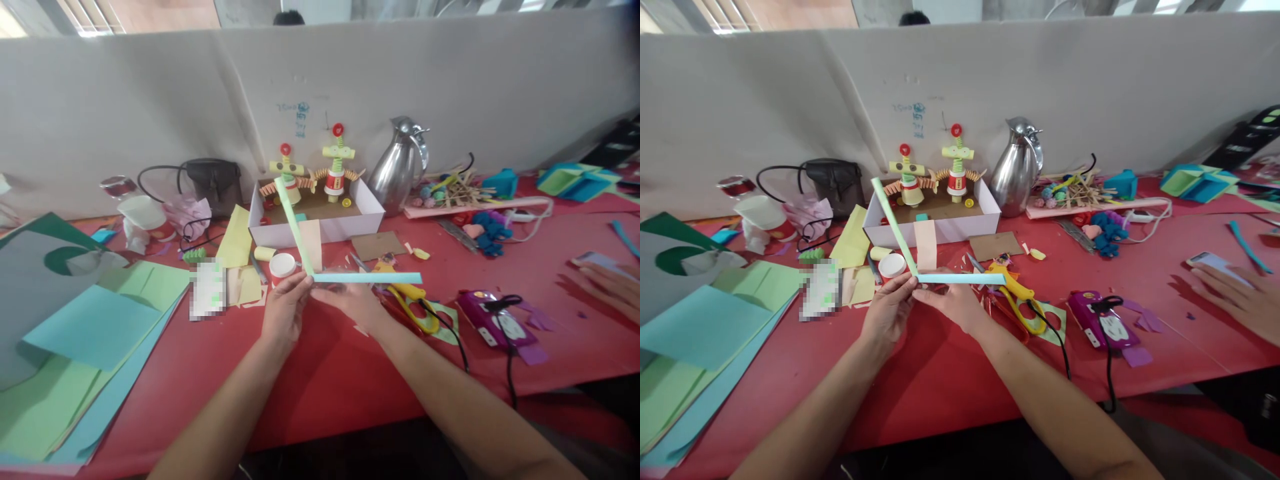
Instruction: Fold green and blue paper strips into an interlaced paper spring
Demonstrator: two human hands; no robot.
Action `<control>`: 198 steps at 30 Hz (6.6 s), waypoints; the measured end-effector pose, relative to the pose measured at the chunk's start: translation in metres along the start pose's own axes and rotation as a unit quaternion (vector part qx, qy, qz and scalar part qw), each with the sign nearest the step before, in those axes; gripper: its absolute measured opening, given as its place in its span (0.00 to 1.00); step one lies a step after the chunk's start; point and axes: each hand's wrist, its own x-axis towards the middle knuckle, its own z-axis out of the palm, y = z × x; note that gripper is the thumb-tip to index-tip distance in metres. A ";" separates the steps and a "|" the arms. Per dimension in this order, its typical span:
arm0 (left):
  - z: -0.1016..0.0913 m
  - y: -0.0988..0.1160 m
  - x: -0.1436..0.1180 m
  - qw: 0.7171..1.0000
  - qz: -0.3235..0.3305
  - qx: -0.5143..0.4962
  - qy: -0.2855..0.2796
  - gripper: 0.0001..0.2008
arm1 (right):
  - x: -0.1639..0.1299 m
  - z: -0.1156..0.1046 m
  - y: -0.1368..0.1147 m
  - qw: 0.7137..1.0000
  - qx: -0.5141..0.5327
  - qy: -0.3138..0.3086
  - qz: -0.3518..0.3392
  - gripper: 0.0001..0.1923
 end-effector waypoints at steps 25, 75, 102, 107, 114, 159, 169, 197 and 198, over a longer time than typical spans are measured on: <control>0.009 0.006 -0.012 0.998 0.060 0.022 -0.020 0.10 | -0.001 0.008 0.008 0.993 -0.003 0.101 -0.059 0.08; 0.004 -0.006 -0.006 0.998 -0.026 -0.057 0.000 0.09 | 0.003 0.005 0.005 0.986 0.111 0.091 0.090 0.11; 0.000 -0.005 -0.004 0.998 -0.005 0.069 -0.004 0.14 | -0.001 -0.004 0.000 0.988 -0.137 0.071 0.021 0.08; -0.003 -0.007 -0.003 0.993 0.039 0.108 -0.003 0.13 | -0.001 -0.003 -0.005 0.987 -0.137 0.064 0.049 0.08; -0.002 -0.009 -0.004 0.990 0.074 0.120 0.021 0.14 | 0.001 -0.003 -0.004 0.993 -0.108 0.026 0.034 0.05; 0.005 -0.009 -0.008 0.988 0.142 0.051 -0.017 0.07 | 0.001 0.015 0.009 0.994 0.095 0.056 0.012 0.12; -0.002 0.014 -0.011 0.896 0.315 0.292 -0.108 0.14 | 0.003 0.009 0.004 0.982 0.184 -0.034 0.003 0.14; 0.001 0.032 -0.012 0.805 0.435 0.343 -0.214 0.09 | 0.000 -0.011 0.010 0.947 0.264 -0.106 0.147 0.13; 0.001 0.032 -0.012 0.805 0.435 0.337 -0.222 0.10 | 0.001 -0.011 0.010 0.949 0.264 -0.105 0.139 0.13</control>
